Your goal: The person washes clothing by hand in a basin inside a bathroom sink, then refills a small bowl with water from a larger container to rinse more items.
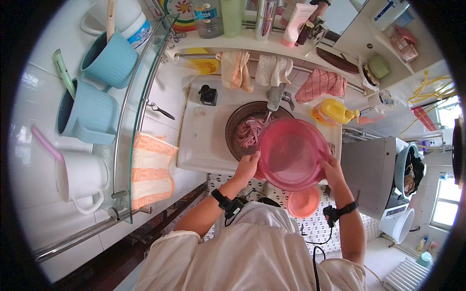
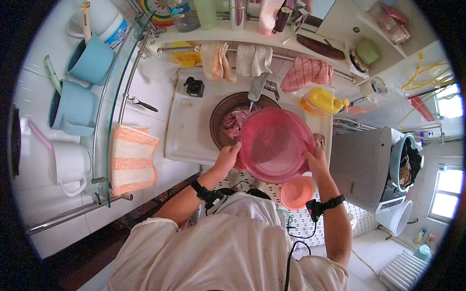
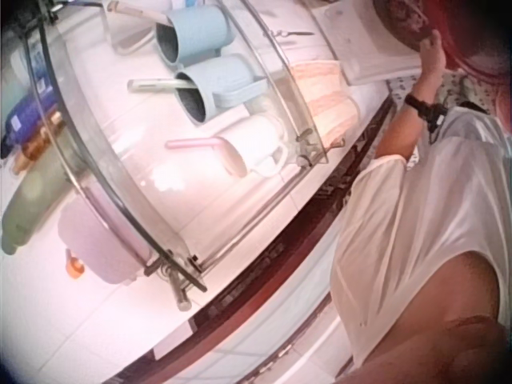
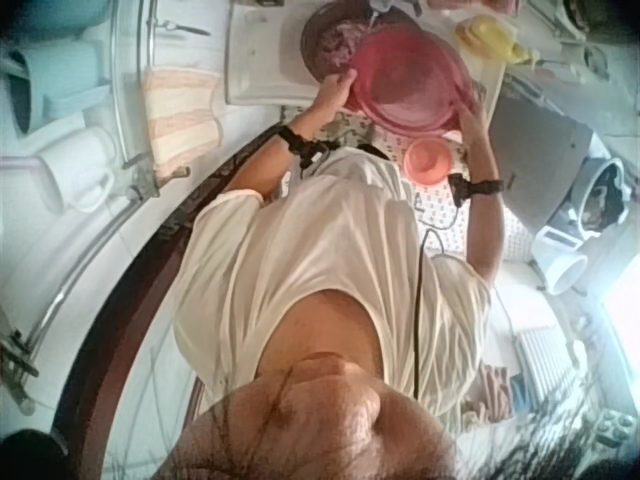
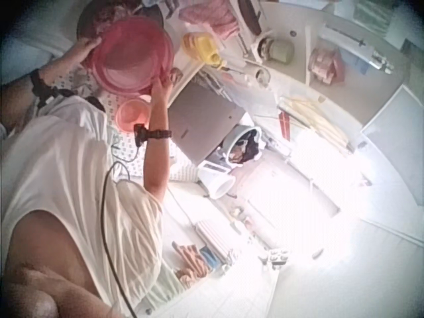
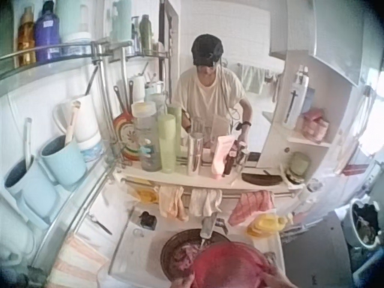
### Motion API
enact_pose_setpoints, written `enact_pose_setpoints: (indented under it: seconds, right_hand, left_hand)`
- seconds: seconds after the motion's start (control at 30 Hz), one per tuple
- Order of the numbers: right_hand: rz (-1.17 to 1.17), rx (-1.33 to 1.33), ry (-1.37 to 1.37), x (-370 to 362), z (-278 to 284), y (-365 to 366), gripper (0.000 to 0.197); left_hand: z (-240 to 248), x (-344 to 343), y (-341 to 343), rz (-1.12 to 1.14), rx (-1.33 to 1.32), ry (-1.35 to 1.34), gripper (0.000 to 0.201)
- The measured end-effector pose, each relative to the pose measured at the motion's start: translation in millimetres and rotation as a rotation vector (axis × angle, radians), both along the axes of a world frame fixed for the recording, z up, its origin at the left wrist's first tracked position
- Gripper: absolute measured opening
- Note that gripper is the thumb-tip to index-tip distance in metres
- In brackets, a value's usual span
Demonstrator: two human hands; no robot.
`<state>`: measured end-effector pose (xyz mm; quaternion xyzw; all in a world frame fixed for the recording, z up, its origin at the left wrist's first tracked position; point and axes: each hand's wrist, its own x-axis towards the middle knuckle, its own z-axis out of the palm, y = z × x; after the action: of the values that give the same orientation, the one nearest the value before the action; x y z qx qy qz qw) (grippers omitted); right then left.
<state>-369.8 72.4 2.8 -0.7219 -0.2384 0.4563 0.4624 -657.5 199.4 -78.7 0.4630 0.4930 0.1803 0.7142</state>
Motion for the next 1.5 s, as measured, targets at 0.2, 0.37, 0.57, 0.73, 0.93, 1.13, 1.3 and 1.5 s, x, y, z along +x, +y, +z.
enact_pose_setpoints:
  seconds: [0.2, 0.37, 0.57, 0.73, 0.93, 1.13, 1.3, 1.5]
  right_hand:
    - [0.06, -0.16, -0.02, 21, -5, 6, 0.043]
    - [0.02, -0.107, -0.069, 26, -5, 9, 0.038]
    - [0.006, -0.154, -0.099, 30, 0, 17, 0.035]
    - [0.038, -0.227, -0.263, 35, 15, 22, 0.035]
    - [0.073, -0.296, -0.439, 35, 32, 30, 0.033]
    - [0.111, -0.295, -0.606, 39, 34, 34, 0.034]
    - [0.101, -0.345, -0.478, 21, 70, 55, 0.034]
    - [0.216, -0.245, -0.783, 16, 92, 67, 0.041]
  left_hand:
    - [-7, 4, 3, -0.035, -0.011, -0.004, 0.052]
    - [24, 11, 4, -0.024, -0.165, -0.044, 0.051]
    - [22, 17, 4, -0.029, -0.155, -0.026, 0.05]
    - [20, 25, 0, -0.024, -0.194, -0.048, 0.049]
    - [17, 30, -3, -0.055, -0.217, -0.034, 0.053]
    - [15, 39, -7, -0.06, -0.244, -0.008, 0.055]
    - [9, 44, -10, -0.006, -0.269, -0.005, 0.052]
    - [6, 52, -7, 0.014, -0.491, -0.053, 0.044]
